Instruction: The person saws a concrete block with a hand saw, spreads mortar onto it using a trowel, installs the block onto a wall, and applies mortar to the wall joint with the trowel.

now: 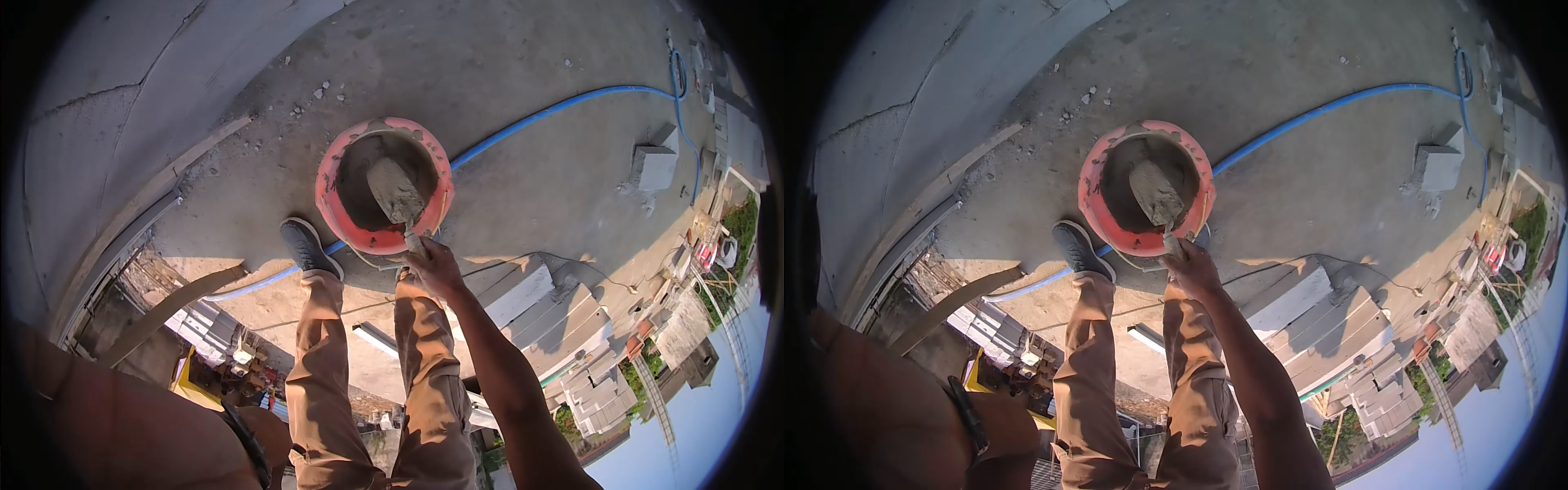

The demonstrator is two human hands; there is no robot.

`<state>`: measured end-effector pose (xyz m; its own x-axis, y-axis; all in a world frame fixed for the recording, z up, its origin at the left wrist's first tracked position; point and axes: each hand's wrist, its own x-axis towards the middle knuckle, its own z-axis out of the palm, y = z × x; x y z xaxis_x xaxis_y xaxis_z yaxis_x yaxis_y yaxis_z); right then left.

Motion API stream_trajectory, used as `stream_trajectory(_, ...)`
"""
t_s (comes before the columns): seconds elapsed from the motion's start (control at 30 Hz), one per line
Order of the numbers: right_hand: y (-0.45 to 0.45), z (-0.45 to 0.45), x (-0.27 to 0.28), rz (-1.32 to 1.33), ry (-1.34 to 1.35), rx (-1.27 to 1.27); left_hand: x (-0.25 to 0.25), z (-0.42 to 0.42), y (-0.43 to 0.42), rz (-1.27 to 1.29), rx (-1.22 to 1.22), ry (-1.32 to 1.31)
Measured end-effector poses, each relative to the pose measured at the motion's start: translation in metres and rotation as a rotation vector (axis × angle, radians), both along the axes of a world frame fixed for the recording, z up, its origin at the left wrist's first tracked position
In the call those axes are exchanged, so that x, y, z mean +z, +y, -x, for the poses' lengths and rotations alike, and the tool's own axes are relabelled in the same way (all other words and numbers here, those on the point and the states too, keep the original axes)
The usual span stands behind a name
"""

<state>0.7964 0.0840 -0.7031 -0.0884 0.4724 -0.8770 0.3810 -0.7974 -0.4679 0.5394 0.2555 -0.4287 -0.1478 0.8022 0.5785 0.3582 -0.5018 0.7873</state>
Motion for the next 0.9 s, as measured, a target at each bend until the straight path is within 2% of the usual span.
stream_trajectory(0.07,0.001,0.001,0.000,0.133,0.050,-0.112,0.000,0.003,0.002,-0.003,-0.009,-0.014)
stream_trajectory(0.2,0.003,0.004,0.000,0.086,0.033,-0.075,-0.008,0.008,0.005,0.015,-0.023,-0.074)
stream_trajectory(0.3,0.010,0.010,0.002,0.115,0.021,-0.058,-0.036,0.005,-0.002,0.147,-0.035,-0.157)
stream_trajectory(0.4,0.007,0.014,-0.012,0.067,-0.075,0.052,-0.093,-0.014,-0.021,0.471,0.125,-0.322)
stream_trajectory(0.47,0.009,0.018,-0.020,-0.043,-0.233,0.194,-0.145,-0.011,-0.039,0.719,0.079,-0.179)
stream_trajectory(0.5,0.014,0.020,-0.021,-0.045,-0.229,0.197,-0.168,-0.011,-0.047,0.876,0.064,-0.091)
stream_trajectory(0.57,0.028,0.029,-0.017,-0.089,-0.254,0.375,-0.222,-0.012,-0.072,1.104,0.065,-0.063)
stream_trajectory(0.6,0.034,0.035,-0.018,-0.091,-0.251,0.376,-0.249,-0.011,-0.087,1.102,0.068,-0.061)
stream_trajectory(0.67,0.039,0.051,-0.027,-0.085,-0.322,0.390,-0.297,-0.007,-0.114,1.299,0.063,0.035)
stream_trajectory(0.7,0.037,0.057,-0.035,-0.078,-0.319,0.391,-0.306,-0.007,-0.122,1.307,0.063,0.036)
stream_trajectory(0.77,0.036,0.066,-0.055,-0.116,-0.374,0.359,-0.314,-0.010,-0.133,1.252,0.073,0.287)
stream_trajectory(0.87,0.043,0.067,-0.057,-0.173,-0.315,0.415,-0.302,-0.015,-0.129,1.268,0.072,0.261)
stream_trajectory(0.9,0.045,0.062,-0.061,-0.075,-0.296,0.392,-0.292,-0.015,-0.123,1.231,0.077,0.052)
